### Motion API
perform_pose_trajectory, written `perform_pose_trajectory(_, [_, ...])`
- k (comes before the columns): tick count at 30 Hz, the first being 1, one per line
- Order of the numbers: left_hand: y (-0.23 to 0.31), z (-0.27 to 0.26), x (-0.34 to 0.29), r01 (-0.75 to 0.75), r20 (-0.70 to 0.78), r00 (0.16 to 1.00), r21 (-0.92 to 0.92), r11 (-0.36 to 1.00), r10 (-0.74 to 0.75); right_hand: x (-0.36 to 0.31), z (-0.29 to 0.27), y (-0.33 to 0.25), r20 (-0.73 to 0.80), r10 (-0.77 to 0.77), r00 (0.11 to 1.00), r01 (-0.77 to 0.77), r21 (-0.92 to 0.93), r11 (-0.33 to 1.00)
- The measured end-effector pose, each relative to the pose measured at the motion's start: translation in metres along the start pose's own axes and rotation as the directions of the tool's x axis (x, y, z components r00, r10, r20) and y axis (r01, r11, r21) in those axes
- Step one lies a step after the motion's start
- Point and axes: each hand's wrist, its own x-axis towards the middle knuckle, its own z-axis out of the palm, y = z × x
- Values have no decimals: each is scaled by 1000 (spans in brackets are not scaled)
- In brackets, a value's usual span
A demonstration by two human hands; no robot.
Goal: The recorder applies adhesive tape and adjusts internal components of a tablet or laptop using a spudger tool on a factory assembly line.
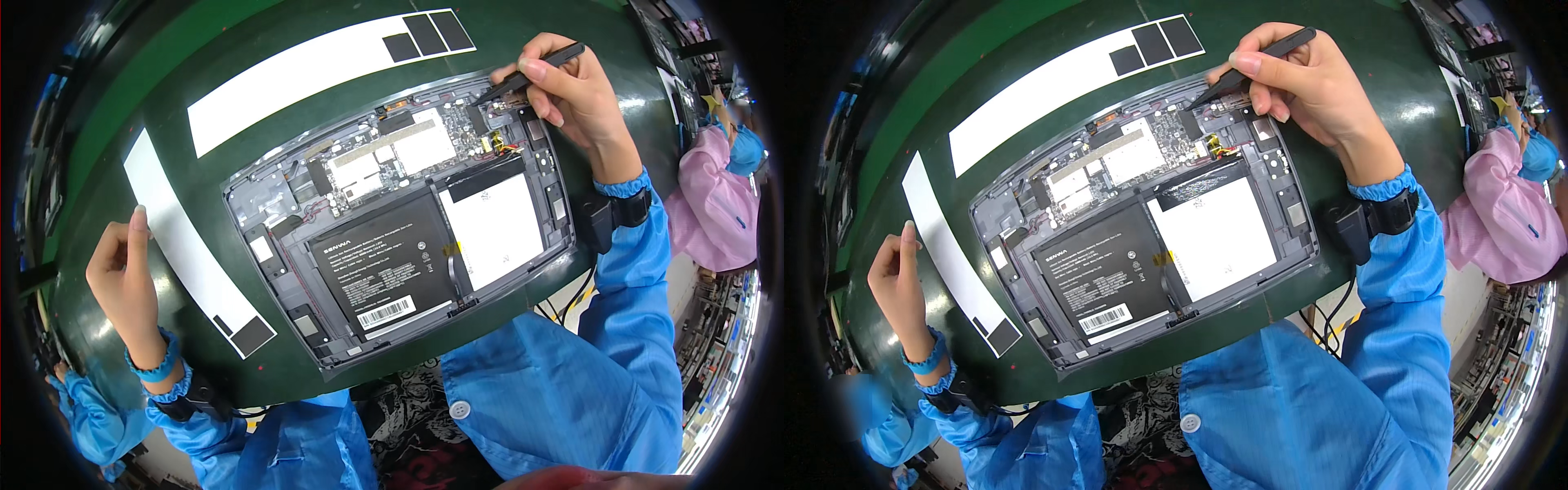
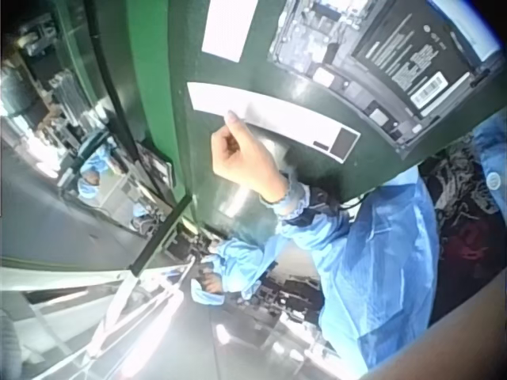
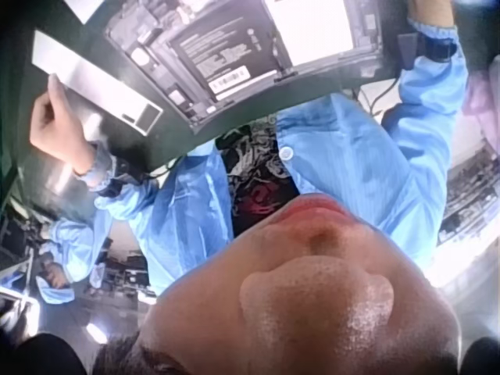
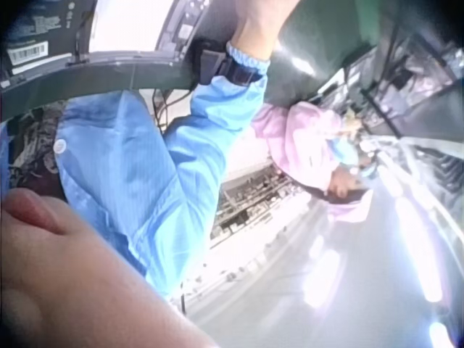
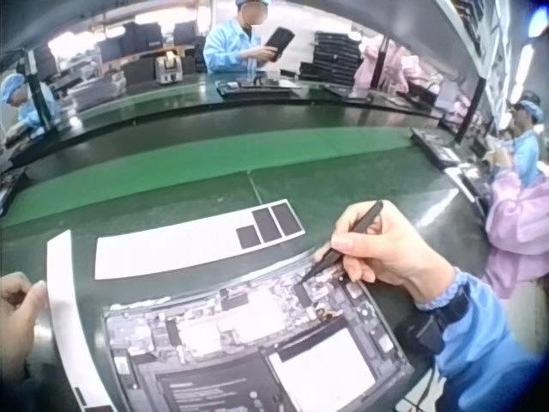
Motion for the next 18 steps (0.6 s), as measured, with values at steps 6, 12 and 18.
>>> perform_pose_trajectory(6, [6,-3,-3,49,91,994,50,998,-53,1,-4,3,55,18,998,-24,107,994])
perform_pose_trajectory(12, [34,9,-16,-264,-17,965,-47,964,263,0,-4,4,35,13,999,-16,83,996])
perform_pose_trajectory(18, [103,17,-29,-590,184,801,77,804,570,-5,-11,4,30,-4,1000,1,77,997])
